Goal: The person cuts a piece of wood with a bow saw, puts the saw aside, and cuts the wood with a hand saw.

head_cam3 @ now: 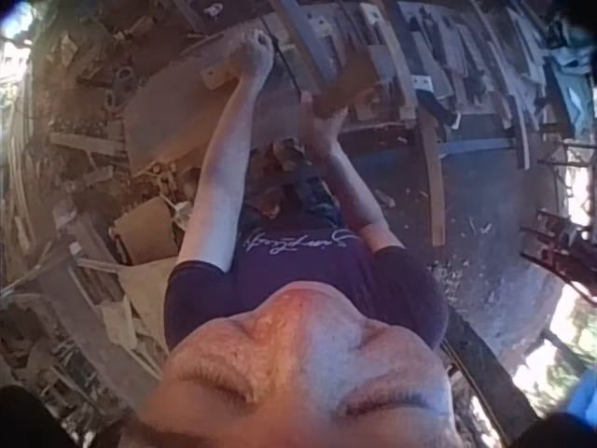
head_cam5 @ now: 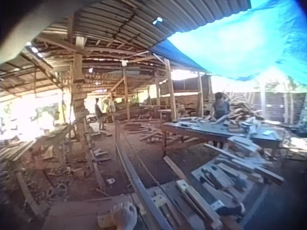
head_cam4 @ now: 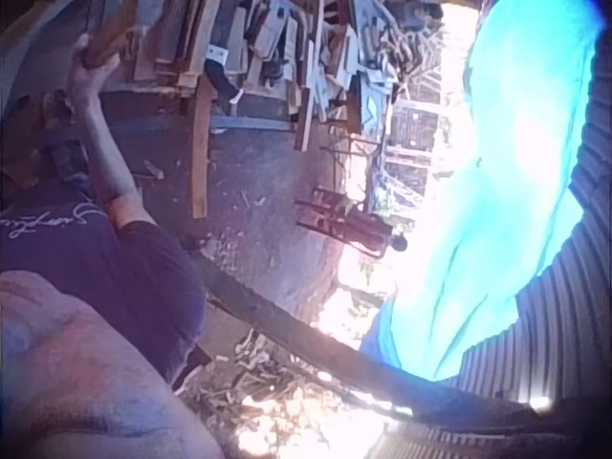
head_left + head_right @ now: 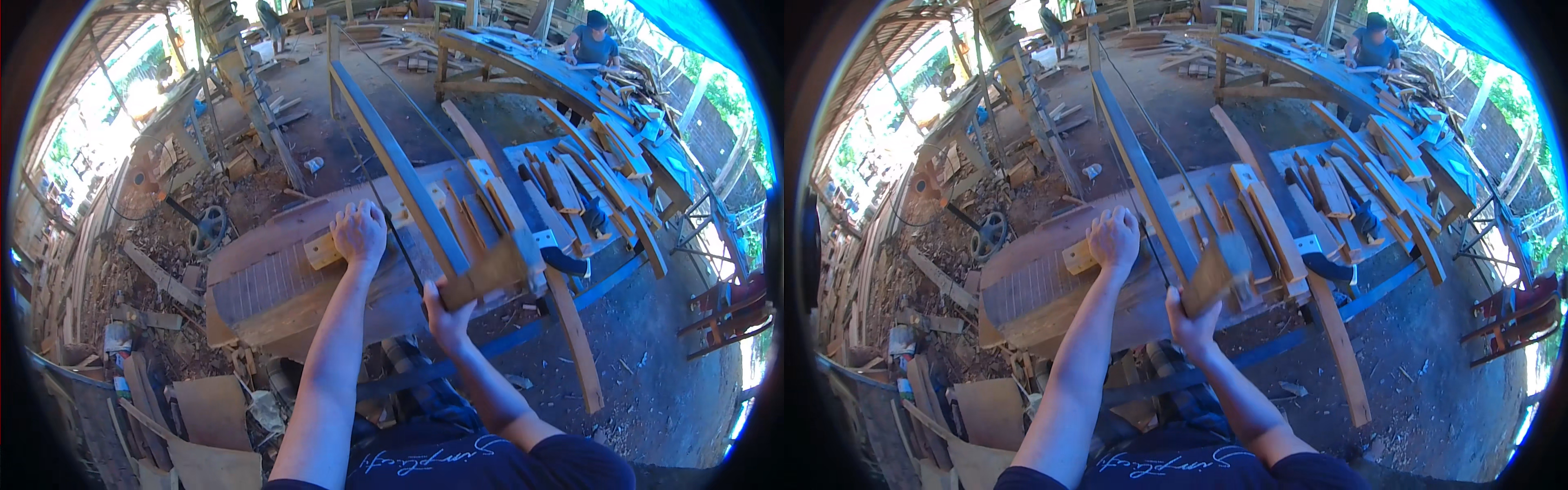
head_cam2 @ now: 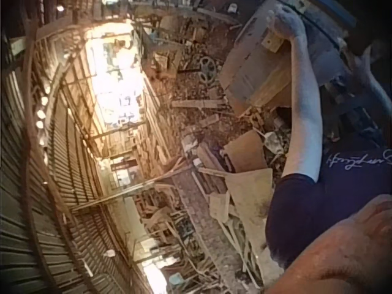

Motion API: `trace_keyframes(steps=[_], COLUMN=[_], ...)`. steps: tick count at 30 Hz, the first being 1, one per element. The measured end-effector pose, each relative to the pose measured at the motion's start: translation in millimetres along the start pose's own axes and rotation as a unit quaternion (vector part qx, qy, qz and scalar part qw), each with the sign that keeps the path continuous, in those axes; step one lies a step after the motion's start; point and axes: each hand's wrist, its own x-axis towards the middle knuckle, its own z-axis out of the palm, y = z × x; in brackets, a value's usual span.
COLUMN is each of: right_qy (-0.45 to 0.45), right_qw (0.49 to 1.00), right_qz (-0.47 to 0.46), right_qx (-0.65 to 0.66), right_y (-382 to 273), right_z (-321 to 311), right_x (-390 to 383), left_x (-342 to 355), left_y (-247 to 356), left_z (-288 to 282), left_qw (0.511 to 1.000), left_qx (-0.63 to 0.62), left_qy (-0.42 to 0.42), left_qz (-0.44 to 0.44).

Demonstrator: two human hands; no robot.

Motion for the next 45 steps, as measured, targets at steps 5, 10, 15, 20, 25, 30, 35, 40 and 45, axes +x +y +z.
trace_keyframes(steps=[5,10,15,20,25,30,35,40,45], right_qy=[-0.085,-0.1,-0.057,-0.095,-0.093,-0.032,-0.063,-0.075,-0.011], right_qw=[0.994,0.99,0.998,0.992,0.993,0.999,0.997,0.996,1.0], right_qz=[0.035,-0.06,0.013,0.053,-0.058,-0.002,0.028,-0.026,0.011], right_qx=[-0.06,-0.073,-0.018,-0.064,-0.047,-0.006,-0.043,-0.039,0.021], right_y=[-43.7,-58.6,-5.5,-31.6,-64.2,-9.5,-23.3,-64.1,-9.1], right_z=[-60.6,-83.7,-5.2,-48.8,-86.5,-9.7,-31.6,-84.9,-19.6], right_x=[-44.9,-69.1,-1.2,-28.2,-61.9,8.6,-11.3,-58.2,6.8], left_x=[4.3,3.6,1.9,1.7,2.8,1.4,1.1,3.4,3.2], left_y=[5.2,5.1,6.0,6.2,6.6,4.8,-0.2,6.9,3.4], left_z=[-0.8,-5.0,-4.4,-1.5,-5.6,-5.0,-0.7,-5.1,-1.9], left_qw=[0.999,1.0,0.999,0.997,1.0,1.0,0.998,0.999,1.0], left_qx=[0.019,-0.007,0.013,0.049,0.014,0.005,0.051,0.031,0.002], left_qy=[-0.011,-0.019,-0.036,-0.029,-0.017,-0.031,-0.022,-0.006,-0.014], left_qz=[-0.03,-0.005,-0.03,-0.049,-0.015,0.0,-0.043,-0.015,0.006])
